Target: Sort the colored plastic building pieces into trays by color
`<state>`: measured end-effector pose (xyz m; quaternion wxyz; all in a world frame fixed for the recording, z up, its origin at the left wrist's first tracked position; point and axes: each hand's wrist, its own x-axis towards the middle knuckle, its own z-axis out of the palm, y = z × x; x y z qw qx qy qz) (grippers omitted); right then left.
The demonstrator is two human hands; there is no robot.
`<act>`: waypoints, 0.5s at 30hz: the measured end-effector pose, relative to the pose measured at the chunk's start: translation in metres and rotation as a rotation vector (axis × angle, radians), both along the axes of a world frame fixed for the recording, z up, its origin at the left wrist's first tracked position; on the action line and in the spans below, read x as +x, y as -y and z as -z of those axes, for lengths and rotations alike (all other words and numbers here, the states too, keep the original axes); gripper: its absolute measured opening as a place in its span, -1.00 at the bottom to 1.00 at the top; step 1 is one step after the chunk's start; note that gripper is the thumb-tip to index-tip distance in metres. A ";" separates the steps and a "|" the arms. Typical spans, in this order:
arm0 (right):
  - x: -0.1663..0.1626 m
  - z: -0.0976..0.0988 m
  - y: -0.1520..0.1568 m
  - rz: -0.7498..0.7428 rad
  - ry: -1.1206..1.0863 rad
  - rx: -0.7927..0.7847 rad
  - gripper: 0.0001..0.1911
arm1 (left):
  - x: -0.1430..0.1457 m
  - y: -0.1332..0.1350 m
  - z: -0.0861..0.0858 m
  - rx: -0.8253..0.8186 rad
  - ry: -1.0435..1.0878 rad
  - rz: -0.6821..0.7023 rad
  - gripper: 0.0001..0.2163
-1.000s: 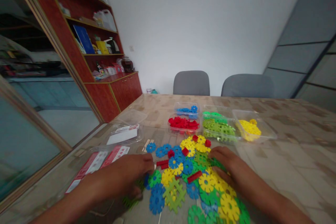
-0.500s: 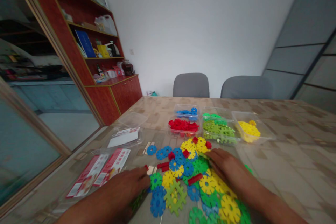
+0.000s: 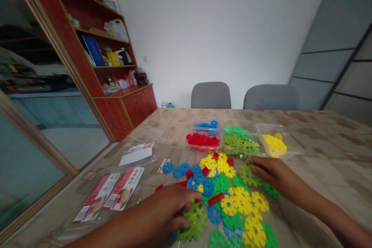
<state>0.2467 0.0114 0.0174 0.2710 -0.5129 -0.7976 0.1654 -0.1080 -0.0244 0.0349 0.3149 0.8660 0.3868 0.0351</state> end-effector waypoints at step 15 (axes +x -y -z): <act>0.041 -0.011 -0.076 0.290 -0.141 0.096 -0.58 | 0.036 -0.016 0.012 0.080 -0.168 0.081 -0.78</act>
